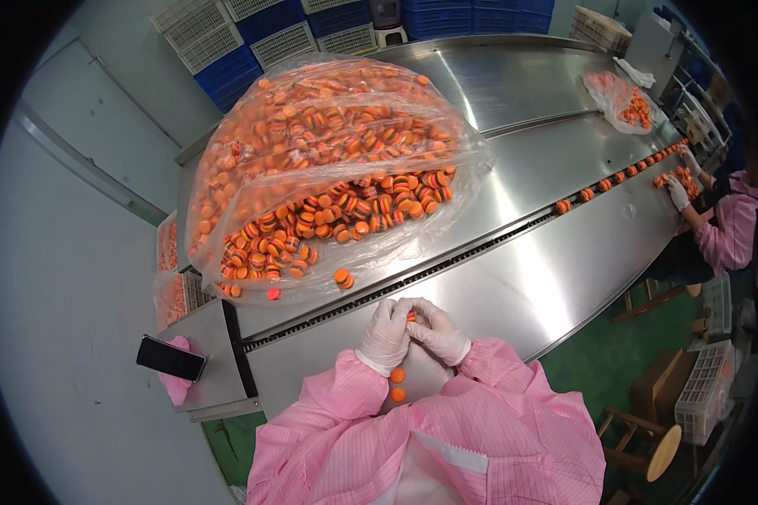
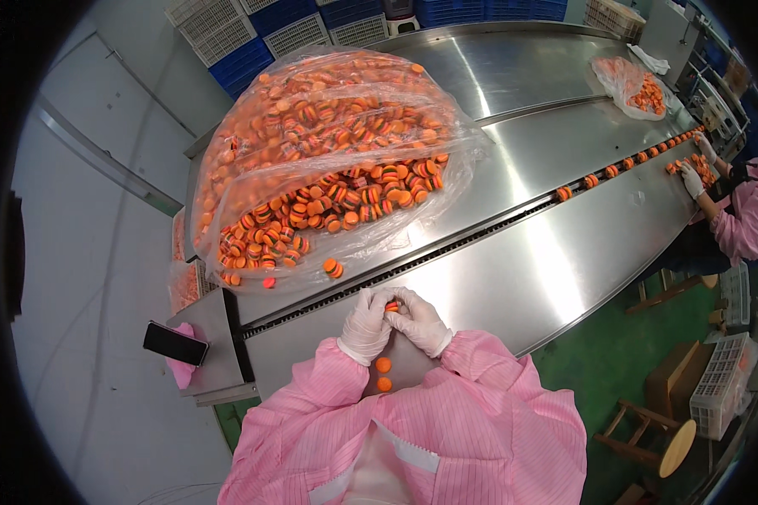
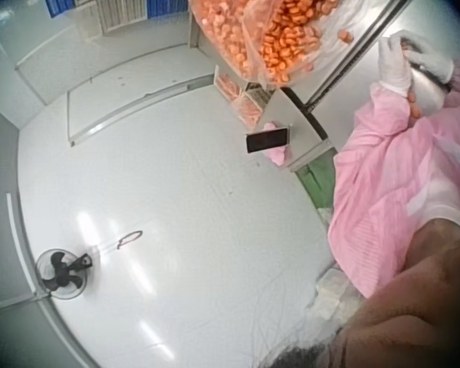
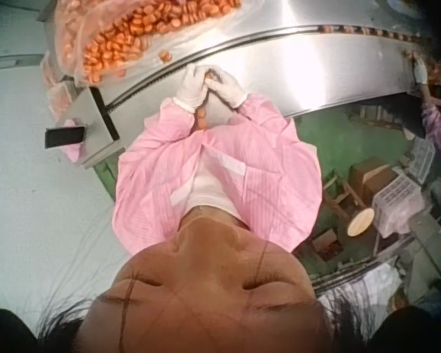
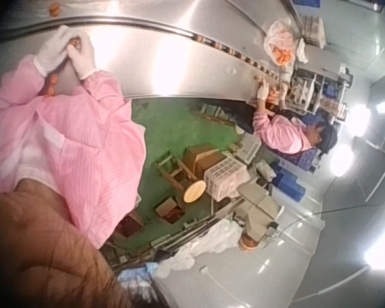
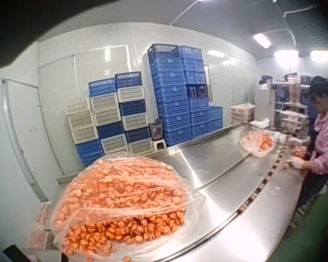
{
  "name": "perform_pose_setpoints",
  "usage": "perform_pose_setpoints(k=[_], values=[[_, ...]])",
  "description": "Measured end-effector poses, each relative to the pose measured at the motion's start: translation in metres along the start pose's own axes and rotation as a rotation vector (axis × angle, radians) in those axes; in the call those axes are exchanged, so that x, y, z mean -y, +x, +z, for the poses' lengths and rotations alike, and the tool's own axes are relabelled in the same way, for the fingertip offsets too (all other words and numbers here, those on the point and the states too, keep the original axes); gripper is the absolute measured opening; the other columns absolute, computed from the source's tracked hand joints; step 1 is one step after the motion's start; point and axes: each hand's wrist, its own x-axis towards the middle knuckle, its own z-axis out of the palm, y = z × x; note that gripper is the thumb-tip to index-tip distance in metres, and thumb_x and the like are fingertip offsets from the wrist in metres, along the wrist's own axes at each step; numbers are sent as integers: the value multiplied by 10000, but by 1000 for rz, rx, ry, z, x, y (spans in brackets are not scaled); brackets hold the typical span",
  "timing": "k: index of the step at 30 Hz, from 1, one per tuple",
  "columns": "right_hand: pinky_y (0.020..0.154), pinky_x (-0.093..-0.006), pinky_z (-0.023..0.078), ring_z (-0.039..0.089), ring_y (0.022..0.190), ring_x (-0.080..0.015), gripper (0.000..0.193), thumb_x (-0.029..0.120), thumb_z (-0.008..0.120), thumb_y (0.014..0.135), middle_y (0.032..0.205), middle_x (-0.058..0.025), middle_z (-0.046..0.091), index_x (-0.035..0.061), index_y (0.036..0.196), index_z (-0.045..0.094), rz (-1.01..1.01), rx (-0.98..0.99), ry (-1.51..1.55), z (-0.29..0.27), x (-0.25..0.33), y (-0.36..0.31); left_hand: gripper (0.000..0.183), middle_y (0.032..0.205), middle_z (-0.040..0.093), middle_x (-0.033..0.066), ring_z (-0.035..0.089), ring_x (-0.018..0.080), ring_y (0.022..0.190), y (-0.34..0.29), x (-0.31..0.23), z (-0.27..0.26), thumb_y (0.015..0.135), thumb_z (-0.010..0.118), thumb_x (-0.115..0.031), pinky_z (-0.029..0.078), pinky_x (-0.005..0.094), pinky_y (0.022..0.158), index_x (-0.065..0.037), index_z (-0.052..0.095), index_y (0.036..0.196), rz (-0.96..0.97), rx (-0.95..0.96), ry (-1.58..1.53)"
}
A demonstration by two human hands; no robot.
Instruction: The person picks up small orange and green circular candy pieces from a large plastic bag and places them onto a moving conveyor belt. They arrange the pieces in a single file line as the belt moves them away.
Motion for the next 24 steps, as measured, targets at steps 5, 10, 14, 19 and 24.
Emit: perform_pose_setpoints(k=[5,10,14,19,24], values=[[737,-219,450,550,854,-102,367,91,542,865,970,-46,572,1,1204,434,144,31,-52,-5,19,2,382,912,495,101,531,295,810,9,7,-18,679,634,-49,460,362,684,-103,538,1045,64,73,-62],[650,-196,438,530,761,-77,381,83,504,866,951,-44,581,22,1235,431,135,80,-93,-10,21,4,415,961,515,116,520,302,844,16,7,-29,662,610,3,447,365,734,-55,519,1062,222,178,20],[679,-204,461,540,761,-97,389,115,490,884,964,-47,573,19,1255,419,154,60,-146,-9,22,9,436,1048,521,130,518,310,888,15,11,-29,668,584,24,443,374,776,-31,500,1092,346,188,19],[678,-208,465,529,751,-95,376,121,478,899,932,-35,548,35,1262,427,-29,-33,-153,-13,6,13,457,1088,514,143,511,332,963,9,-9,-35,691,554,40,432,371,840,-58,496,1134,251,168,-217],[671,-230,451,522,793,-107,422,234,515,906,904,-36,503,7,1244,403,54,10,-218,-45,24,17,293,1019,495,163,519,336,930,21,51,-53,781,544,-53,449,385,790,-87,530,1071,87,36,35]])
